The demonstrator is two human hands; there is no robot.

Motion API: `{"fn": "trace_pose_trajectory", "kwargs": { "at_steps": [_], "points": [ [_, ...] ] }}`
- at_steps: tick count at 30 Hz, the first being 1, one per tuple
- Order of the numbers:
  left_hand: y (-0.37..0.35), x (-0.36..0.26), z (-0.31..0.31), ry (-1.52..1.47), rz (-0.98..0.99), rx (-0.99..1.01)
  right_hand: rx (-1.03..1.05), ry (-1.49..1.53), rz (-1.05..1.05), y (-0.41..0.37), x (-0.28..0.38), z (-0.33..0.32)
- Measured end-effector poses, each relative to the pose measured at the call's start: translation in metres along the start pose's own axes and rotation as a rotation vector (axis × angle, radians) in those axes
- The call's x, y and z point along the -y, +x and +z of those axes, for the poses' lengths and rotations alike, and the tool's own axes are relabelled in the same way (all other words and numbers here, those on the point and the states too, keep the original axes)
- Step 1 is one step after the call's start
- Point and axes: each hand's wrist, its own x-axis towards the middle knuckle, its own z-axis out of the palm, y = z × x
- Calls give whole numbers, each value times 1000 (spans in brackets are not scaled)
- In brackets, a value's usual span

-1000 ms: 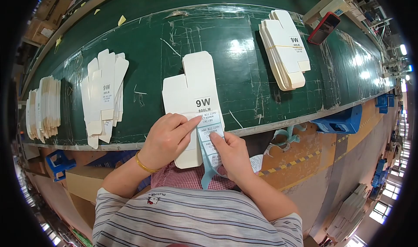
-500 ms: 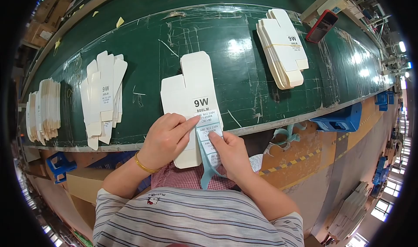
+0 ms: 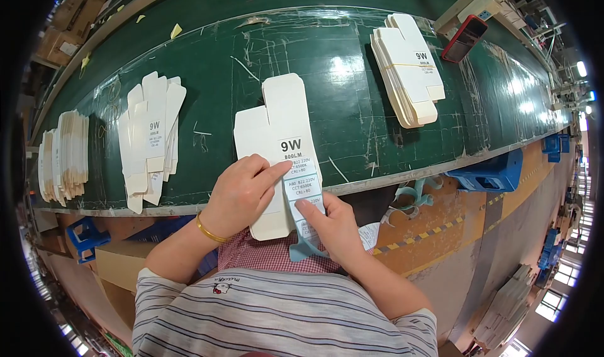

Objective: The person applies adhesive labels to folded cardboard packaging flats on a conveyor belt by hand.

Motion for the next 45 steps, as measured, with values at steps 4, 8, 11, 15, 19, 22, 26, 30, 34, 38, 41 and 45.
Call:
{"fn": "trace_pose_trajectory", "kwargs": {
  "at_steps": [4, 8, 11, 15, 19, 22, 26, 30, 34, 38, 41, 45],
  "points": [
    [-1, -1, 1, 20, 13, -14, 66, -220, -204, -5, -22, -12],
    [-5, -1, 2, 74, 71, -33, 144, -472, -264, -19, -38, -31],
    [-13, -5, 0, 143, 178, -58, 89, -477, -350, -23, -56, -48],
    [0, -20, 2, 248, 146, -16, 28, -345, -395, -25, -66, -51],
    [14, -21, 14, 325, 233, -44, 22, -213, -410, -25, -70, -45],
    [14, -19, 21, 415, 314, 82, 31, -150, -386, -24, -68, -40],
    [12, -28, 2, 491, 504, 15, 59, -160, -403, -26, -55, -31],
    [-8, -14, -69, 482, 569, -64, 119, -128, -413, -24, -51, -33],
    [-48, 19, -113, 672, 264, -49, 124, -167, -451, -24, -39, -32],
    [-65, -16, -70, 91, -51, -131, 75, -276, -621, -29, -29, -25],
    [-46, -59, -21, -529, -101, -131, 14, -400, -808, -32, -24, -25],
    [-24, -70, -4, -580, -123, -59, -31, -467, -1033, -27, -7, -37]
  ]
}}
